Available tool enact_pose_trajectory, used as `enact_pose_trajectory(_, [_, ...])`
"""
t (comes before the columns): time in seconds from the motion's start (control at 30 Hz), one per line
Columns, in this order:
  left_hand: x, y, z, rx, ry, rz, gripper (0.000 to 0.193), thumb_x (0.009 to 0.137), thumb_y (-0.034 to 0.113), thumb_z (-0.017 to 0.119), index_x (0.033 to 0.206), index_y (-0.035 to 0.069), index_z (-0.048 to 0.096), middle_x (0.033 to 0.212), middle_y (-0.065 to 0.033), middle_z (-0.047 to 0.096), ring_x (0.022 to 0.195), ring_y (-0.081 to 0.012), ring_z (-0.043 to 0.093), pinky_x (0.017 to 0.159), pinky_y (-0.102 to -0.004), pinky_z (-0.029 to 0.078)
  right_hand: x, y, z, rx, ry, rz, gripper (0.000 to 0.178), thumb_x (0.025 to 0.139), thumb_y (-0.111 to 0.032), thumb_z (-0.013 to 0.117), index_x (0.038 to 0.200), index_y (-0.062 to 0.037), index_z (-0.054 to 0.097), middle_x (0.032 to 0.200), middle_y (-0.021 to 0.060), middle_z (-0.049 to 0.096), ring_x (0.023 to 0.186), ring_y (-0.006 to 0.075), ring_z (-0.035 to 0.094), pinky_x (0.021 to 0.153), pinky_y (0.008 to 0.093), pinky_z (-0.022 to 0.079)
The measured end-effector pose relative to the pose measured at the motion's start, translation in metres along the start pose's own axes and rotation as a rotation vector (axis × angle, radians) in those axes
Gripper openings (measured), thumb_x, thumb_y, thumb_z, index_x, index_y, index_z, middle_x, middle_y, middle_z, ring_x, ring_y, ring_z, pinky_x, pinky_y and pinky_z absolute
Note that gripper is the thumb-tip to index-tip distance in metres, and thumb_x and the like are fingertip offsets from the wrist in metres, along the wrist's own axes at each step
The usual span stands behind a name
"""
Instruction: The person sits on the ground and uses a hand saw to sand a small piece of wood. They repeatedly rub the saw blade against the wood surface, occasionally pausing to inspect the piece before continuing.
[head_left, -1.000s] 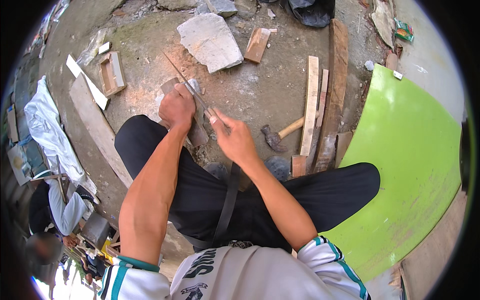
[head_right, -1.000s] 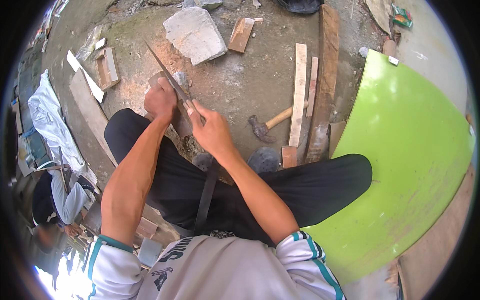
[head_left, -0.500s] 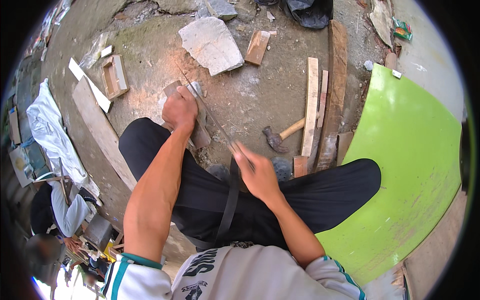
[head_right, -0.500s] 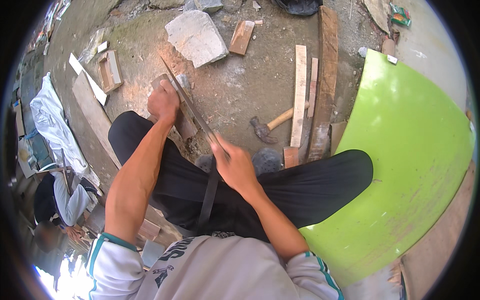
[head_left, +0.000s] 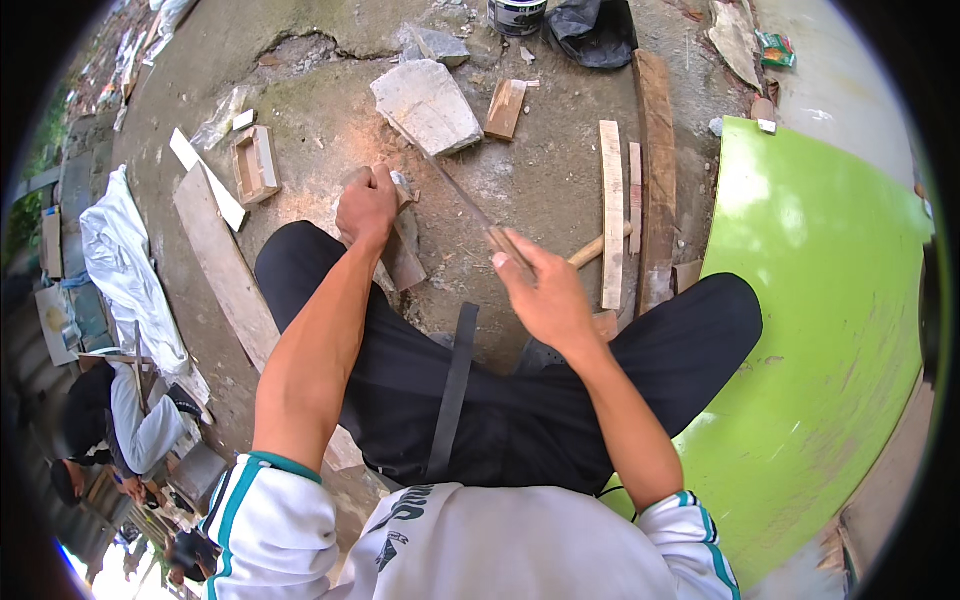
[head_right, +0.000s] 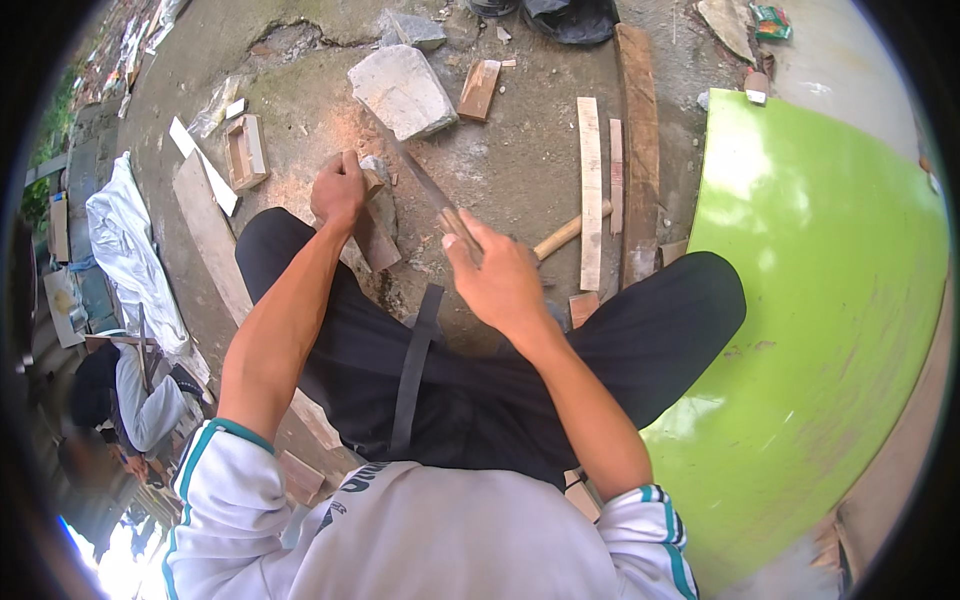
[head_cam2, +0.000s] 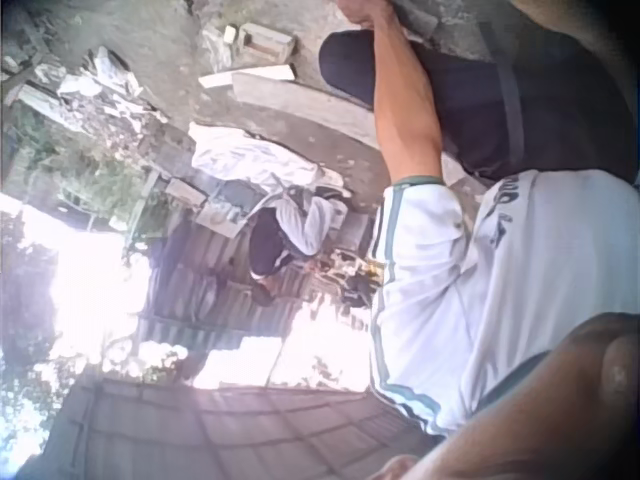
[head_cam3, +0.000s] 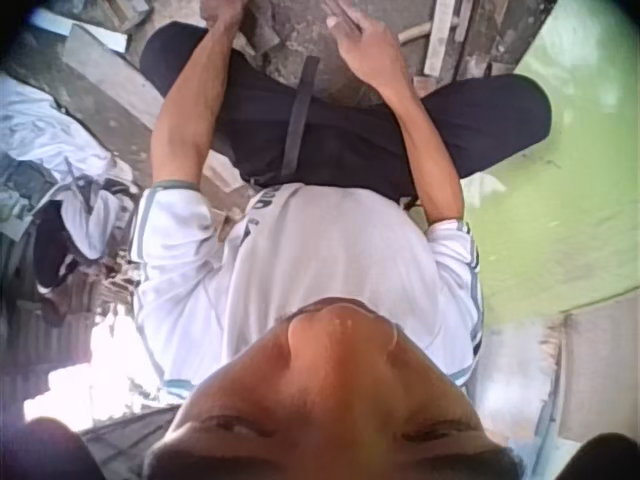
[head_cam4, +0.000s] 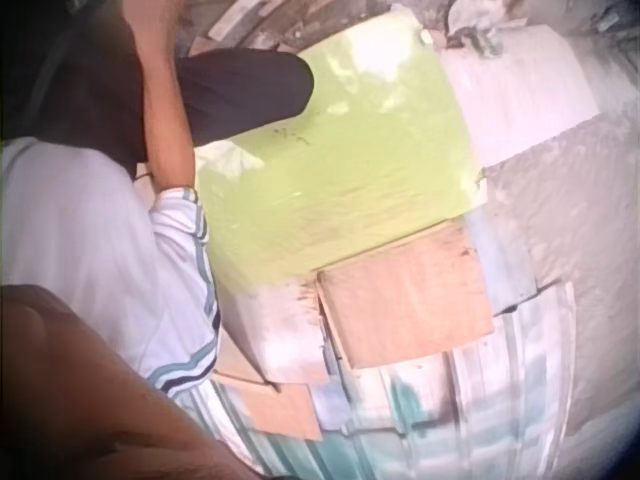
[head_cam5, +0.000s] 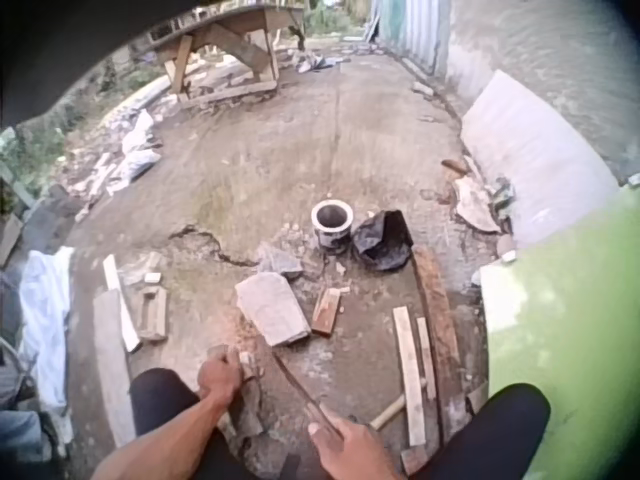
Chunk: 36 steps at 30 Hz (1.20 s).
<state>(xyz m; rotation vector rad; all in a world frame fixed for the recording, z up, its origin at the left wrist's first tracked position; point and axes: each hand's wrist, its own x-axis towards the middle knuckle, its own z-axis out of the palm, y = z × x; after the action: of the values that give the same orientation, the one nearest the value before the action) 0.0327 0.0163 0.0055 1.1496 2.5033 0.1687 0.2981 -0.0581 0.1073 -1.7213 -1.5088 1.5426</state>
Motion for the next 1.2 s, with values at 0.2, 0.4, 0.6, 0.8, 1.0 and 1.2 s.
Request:
enact_pose_trajectory(0.2, [-0.013, -0.025, 0.003, 0.002, -0.030, 0.789, 0.063, 0.084, 0.065, 0.067, 0.106, 0.006, 0.073, 0.108, -0.0170, 0.073, 0.107, -0.0358, 0.067, 0.096, -0.0443, 0.051, -0.019, 0.012, -0.051, 0.077, 0.046, 0.023, 0.060, 0.096, -0.041, 0.065, 0.133, 0.0061, 0.061, 0.124, 0.0303, 0.067, 0.120, 0.0399, 0.064, 0.103, 0.0386, 0.048])
enact_pose_trajectory(0.4, [0.002, -0.054, -0.015, 0.122, -0.071, 0.948, 0.058, 0.079, 0.053, 0.082, 0.113, 0.007, 0.071, 0.114, -0.0197, 0.071, 0.110, -0.0377, 0.065, 0.102, -0.0474, 0.048, -0.009, -0.010, -0.026, 0.050, 0.204, -0.110, 0.059, 0.097, -0.037, 0.067, 0.134, 0.0074, 0.060, 0.125, 0.0289, 0.068, 0.121, 0.0351, 0.064, 0.103, 0.0372, 0.047])
enact_pose_trajectory(0.6, [-0.032, -0.013, -0.063, -0.363, -0.072, 0.821, 0.052, 0.083, 0.041, 0.084, 0.116, 0.004, 0.067, 0.100, -0.0167, 0.075, 0.086, -0.0326, 0.074, 0.077, -0.0406, 0.058, -0.002, -0.023, -0.025, 0.089, 0.252, -0.180, 0.055, 0.097, -0.033, 0.068, 0.134, 0.0072, 0.061, 0.124, 0.0264, 0.069, 0.118, 0.0316, 0.066, 0.102, 0.0363, 0.047])
enact_pose_trajectory(0.8, [-0.080, 0.026, -0.123, -0.700, 0.009, 0.997, 0.053, 0.081, 0.030, 0.088, 0.119, 0.002, 0.065, 0.091, -0.0084, 0.070, 0.084, -0.0187, 0.068, 0.075, -0.0335, 0.054, 0.001, -0.030, -0.021, 0.121, 0.275, -0.299, 0.054, 0.096, -0.030, 0.069, 0.133, 0.0085, 0.061, 0.121, 0.0272, 0.070, 0.115, 0.0317, 0.068, 0.099, 0.0369, 0.049])
enact_pose_trajectory(1.0, [-0.122, 0.029, -0.156, -0.813, 0.039, 1.042, 0.057, 0.080, 0.035, 0.084, 0.123, 0.002, 0.063, 0.106, -0.0152, 0.068, 0.094, -0.0303, 0.068, 0.084, -0.0387, 0.052, -0.007, -0.040, -0.005, 0.226, 0.145, -0.361, 0.059, 0.095, -0.029, 0.074, 0.139, 0.0066, 0.057, 0.125, 0.0215, 0.069, 0.113, 0.0235, 0.066, 0.099, 0.0346, 0.050])
enact_pose_trajectory(1.2, [-0.134, 0.043, -0.162, -0.980, 0.105, 1.053, 0.039, 0.091, 0.022, 0.050, 0.121, 0.002, 0.064, 0.096, -0.0110, 0.066, 0.083, -0.0233, 0.064, 0.077, -0.0342, 0.050, -0.002, -0.039, 0.005, 0.303, 0.036, -0.397, 0.063, 0.093, -0.028, 0.078, 0.142, 0.0052, 0.055, 0.126, 0.0186, 0.069, 0.114, 0.0197, 0.065, 0.098, 0.0326, 0.049])
